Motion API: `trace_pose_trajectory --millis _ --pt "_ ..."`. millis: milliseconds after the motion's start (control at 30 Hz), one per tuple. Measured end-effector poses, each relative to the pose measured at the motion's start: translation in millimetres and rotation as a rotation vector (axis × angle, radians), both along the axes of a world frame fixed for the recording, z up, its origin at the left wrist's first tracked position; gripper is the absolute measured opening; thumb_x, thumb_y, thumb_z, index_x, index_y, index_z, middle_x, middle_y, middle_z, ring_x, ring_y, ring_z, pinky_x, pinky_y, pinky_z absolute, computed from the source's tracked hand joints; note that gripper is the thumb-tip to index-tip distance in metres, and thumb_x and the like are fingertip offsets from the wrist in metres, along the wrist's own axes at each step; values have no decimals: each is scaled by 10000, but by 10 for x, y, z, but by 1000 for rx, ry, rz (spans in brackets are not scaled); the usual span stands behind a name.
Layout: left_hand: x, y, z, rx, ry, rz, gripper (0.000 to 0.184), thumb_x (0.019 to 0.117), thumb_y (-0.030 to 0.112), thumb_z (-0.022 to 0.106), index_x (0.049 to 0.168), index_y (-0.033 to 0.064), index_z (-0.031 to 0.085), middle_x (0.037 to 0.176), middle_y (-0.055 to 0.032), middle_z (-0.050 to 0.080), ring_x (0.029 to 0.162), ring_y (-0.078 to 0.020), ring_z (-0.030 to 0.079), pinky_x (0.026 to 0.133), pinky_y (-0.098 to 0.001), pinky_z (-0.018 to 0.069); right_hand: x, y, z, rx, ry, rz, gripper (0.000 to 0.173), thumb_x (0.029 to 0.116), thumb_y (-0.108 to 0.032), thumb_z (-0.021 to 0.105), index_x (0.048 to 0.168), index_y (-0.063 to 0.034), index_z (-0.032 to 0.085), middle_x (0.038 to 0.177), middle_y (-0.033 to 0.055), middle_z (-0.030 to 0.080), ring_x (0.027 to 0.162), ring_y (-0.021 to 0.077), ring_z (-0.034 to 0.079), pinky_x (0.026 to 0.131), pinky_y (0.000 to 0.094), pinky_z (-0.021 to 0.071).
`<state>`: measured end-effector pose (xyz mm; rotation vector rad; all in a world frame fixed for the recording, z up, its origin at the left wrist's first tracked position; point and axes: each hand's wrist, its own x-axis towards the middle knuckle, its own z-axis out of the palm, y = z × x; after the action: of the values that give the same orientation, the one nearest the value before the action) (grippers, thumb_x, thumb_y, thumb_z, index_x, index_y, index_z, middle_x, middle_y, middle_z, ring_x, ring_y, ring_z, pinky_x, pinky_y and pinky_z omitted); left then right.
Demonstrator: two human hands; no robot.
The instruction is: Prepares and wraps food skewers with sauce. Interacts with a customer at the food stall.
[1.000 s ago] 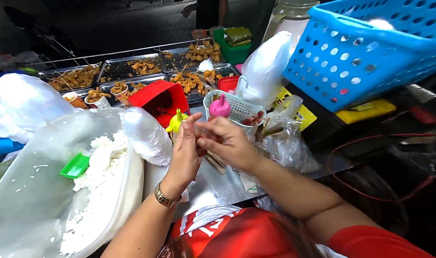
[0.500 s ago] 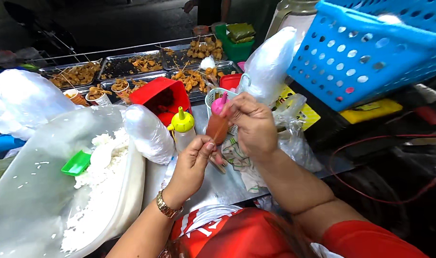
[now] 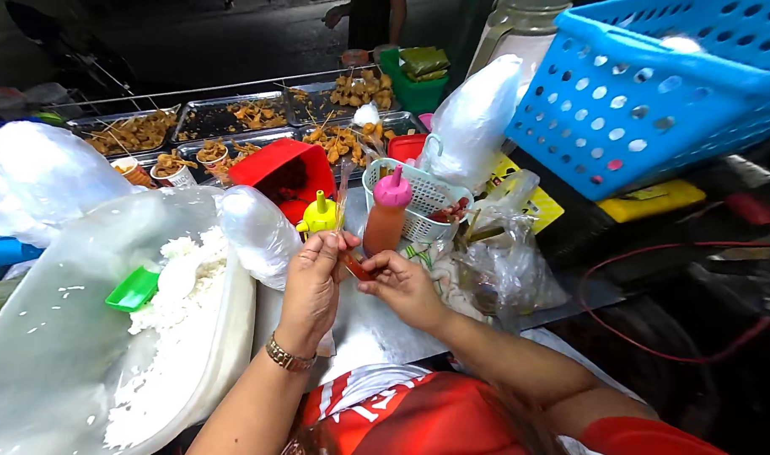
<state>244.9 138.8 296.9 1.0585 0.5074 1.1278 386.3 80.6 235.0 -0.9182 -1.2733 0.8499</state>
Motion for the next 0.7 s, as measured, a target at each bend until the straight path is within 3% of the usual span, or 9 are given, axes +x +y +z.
trace_pose_trajectory --millis 67,167,233,300,367,467,533,633,700 --pt "-62 35 17 -61 -51 -117 298 1054 36 433 898 84 683 946 -64 734 907 -129 708 868 -272 579 160 -39 143 -243 209 301 134 984 -15 573 1075 -28 670 893 -42 729 708 -7 658 662 163 559" --pt "-74 62 -3 -142 -193 -225 262 1051 75 481 896 87 693 881 -76 724 919 -180 722 938 -348 579 222 -50 172 -456 507 702 327 1093 -213 378 1191 -88 664 788 -35 719 529 -4 587 475 141 477" --pt "-63 68 -4 -137 -194 -206 307 1057 78 448 861 106 683 821 -47 706 865 -167 717 909 -346 587 152 -67 156 -412 442 612 214 1079 -216 433 1217 -107 555 840 -37 703 588 19 619 518 161 512" --pt "-82 64 -12 -131 -178 -210 328 1055 74 428 842 116 674 795 -31 692 837 -160 710 905 -355 587 113 -79 123 -353 321 492 78 1019 -129 555 1079 -91 584 809 -51 680 627 22 625 571 179 527" --pt "-118 62 -33 -144 -199 -278 317 1052 83 441 837 114 671 782 -27 676 813 -155 702 887 -359 591 183 -64 147 -347 185 476 230 1053 -161 478 993 -80 685 799 -58 742 665 13 682 628 189 576" --pt "-108 22 -64 -120 -126 -327 303 1046 100 450 824 130 654 737 0 644 730 -125 671 792 -320 596 313 -28 305 -210 -72 218 345 1094 -210 403 1093 -24 694 906 -67 692 781 -16 626 762 202 542" --pt "-57 -37 -134 21 97 -321 293 1051 97 423 847 146 627 755 44 655 737 -86 666 781 -298 590 395 8 380 -77 -28 112 280 1057 -238 524 1182 -53 693 852 -88 651 736 -22 583 710 171 511" --pt "-13 -96 -247 452 507 -214 207 1031 113 529 927 61 700 940 60 624 919 3 591 866 -195 499 496 -24 528 22 -60 1 153 1003 -82 595 986 -76 747 788 -79 692 649 -34 596 612 133 515" --pt "-18 -90 -242 608 667 -129 222 1018 179 585 951 53 755 921 35 623 927 3 563 865 -181 453 579 -68 568 69 -132 -69 132 994 -71 611 967 -66 740 829 -56 706 661 -16 618 616 143 540"
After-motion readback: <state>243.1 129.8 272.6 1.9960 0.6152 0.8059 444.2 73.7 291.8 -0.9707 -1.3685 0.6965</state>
